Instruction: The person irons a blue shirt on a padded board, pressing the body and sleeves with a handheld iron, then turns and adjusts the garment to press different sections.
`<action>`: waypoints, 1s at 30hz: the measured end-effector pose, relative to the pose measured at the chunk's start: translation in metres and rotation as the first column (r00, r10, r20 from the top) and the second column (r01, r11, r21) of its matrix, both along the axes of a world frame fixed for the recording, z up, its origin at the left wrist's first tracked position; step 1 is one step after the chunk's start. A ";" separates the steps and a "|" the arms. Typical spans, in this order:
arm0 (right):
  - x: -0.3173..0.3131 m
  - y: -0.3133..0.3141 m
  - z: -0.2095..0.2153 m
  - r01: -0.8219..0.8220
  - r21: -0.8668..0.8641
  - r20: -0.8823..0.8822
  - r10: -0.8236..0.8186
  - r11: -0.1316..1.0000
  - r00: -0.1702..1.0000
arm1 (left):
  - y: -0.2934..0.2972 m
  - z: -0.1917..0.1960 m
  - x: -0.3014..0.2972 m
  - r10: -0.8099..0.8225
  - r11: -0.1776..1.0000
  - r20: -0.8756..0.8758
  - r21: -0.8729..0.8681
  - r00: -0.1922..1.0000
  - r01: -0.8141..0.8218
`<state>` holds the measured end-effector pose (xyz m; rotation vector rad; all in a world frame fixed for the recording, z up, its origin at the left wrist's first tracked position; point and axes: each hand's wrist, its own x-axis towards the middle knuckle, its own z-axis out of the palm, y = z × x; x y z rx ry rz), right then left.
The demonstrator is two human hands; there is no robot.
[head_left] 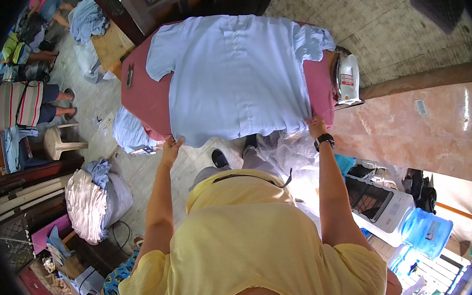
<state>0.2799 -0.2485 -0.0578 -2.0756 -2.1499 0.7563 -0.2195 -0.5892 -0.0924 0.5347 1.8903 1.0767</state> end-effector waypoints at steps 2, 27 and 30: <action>0.012 -0.006 0.002 0.050 0.085 -0.231 -0.029 0.995 0.973 | -0.017 0.007 0.004 0.077 0.989 -0.160 0.138 0.984 -0.055; -0.216 0.081 0.088 -0.472 0.612 -0.134 0.672 0.634 0.729 | 0.215 0.127 -0.068 0.015 0.884 -0.913 0.203 0.407 0.422; -0.288 0.093 0.075 -0.533 0.564 -0.299 0.758 0.631 0.580 | 0.263 0.124 -0.089 -0.217 0.891 -0.868 0.010 0.446 0.453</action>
